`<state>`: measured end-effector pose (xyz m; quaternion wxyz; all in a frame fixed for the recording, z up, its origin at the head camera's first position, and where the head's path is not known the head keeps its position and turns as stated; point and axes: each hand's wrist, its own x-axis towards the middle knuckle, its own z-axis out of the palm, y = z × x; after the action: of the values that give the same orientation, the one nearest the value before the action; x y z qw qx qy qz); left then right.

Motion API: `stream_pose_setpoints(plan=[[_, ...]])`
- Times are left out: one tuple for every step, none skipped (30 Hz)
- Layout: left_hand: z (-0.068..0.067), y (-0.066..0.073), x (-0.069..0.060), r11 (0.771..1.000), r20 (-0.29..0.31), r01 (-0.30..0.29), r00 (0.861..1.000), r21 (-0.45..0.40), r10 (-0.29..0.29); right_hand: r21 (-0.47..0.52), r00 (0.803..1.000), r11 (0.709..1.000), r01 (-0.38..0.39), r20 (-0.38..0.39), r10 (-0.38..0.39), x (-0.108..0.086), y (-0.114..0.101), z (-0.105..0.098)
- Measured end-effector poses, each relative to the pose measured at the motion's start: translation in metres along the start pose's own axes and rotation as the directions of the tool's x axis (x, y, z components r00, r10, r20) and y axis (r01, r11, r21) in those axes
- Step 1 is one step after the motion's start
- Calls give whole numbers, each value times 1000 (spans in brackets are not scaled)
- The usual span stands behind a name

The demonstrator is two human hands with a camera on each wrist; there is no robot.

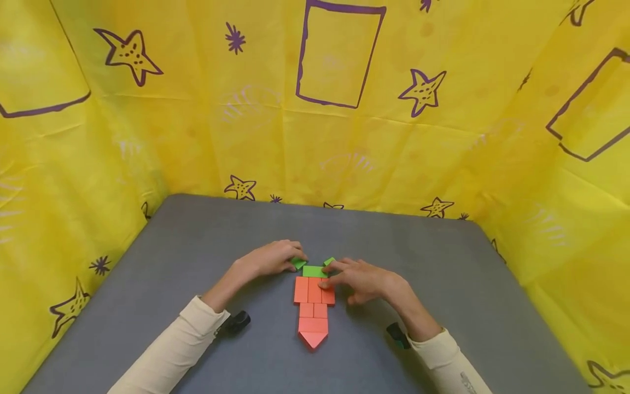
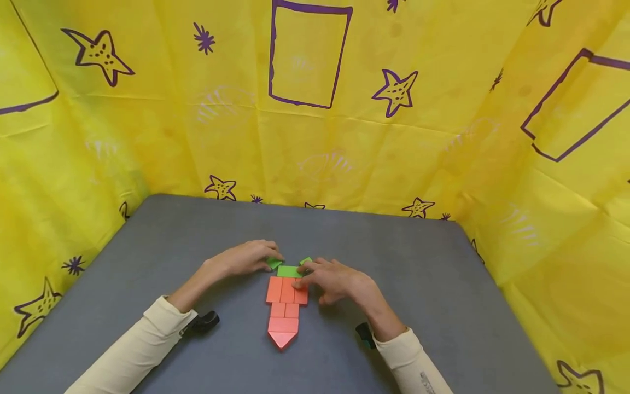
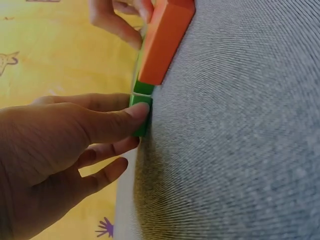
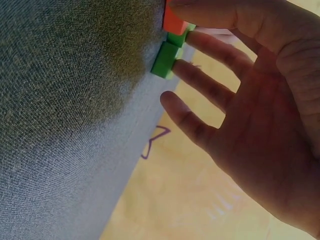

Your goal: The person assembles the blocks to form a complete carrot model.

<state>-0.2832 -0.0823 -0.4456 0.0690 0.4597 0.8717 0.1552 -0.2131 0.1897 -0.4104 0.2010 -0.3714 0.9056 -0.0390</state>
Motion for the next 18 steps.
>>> stream_pose_setpoints(plan=[[1,0,-1,1000,3,-1,1000,-4,1,1,1000,1000,0,4,0,0,0,0],[2,-1,-1,1000,2,-3,1000,-11,3,0,1000,1000,1,5,-1,1,-1,-1],[2,-1,-2,1000,-1,-2,1000,-16,2,-8,1000,1000,5,5,-5,1,-2,-2],[2,-2,-2,1000,-4,2,1000,-20,-2,-14,1000,1000,6,5,-6,1,-2,-3],[2,-3,-2,1000,-6,6,1000,-22,-6,-21,1000,1000,6,5,-6,1,-3,-4],[1,-4,-2,1000,-10,7,1000,-22,-7,-32,1000,999,9,4,-9,2,-3,-6],[0,-4,-2,1000,-13,8,1000,-21,-8,-38,1000,999,8,4,-7,3,-3,-8],[-1,-5,-1,1000,-15,9,1000,-21,-10,-43,1000,999,7,4,-7,4,-4,-9],[-1,-5,-1,1000,-13,13,1000,-19,-13,-46,1000,999,5,4,-5,4,-4,-10],[-2,-5,0,1000,-13,14,1000,-18,-15,-43,1000,999,2,7,-2,5,-4,-11],[-2,-5,0,1000,-12,13,1000,-17,-13,-42,1000,999,2,8,-1,6,-4,-11],[-2,-5,1,1000,-12,13,1000,-18,-13,-40,1000,999,2,9,-2,6,-3,-12],[-2,-5,1,1000,-10,16,1000,-19,-16,-37,1000,999,2,11,-2,7,-4,-12],[-2,-5,1,1000,-7,21,1000,-20,-21,-38,1000,999,7,11,-6,7,-3,-12],[-2,-5,1,999,-6,26,1000,-22,-26,-41,1000,999,11,9,-11,8,-3,-13],[-2,-5,2,999,-6,29,1000,-22,-29,-44,1000,999,17,7,-17,8,-3,-13],[-2,-6,2,999,-6,30,1000,-23,-30,-49,1000,998,24,4,-23,9,-2,-14],[-2,-6,2,999,-6,31,999,-25,-31,-56,1000,998,31,-1,-31,9,-1,-14]])
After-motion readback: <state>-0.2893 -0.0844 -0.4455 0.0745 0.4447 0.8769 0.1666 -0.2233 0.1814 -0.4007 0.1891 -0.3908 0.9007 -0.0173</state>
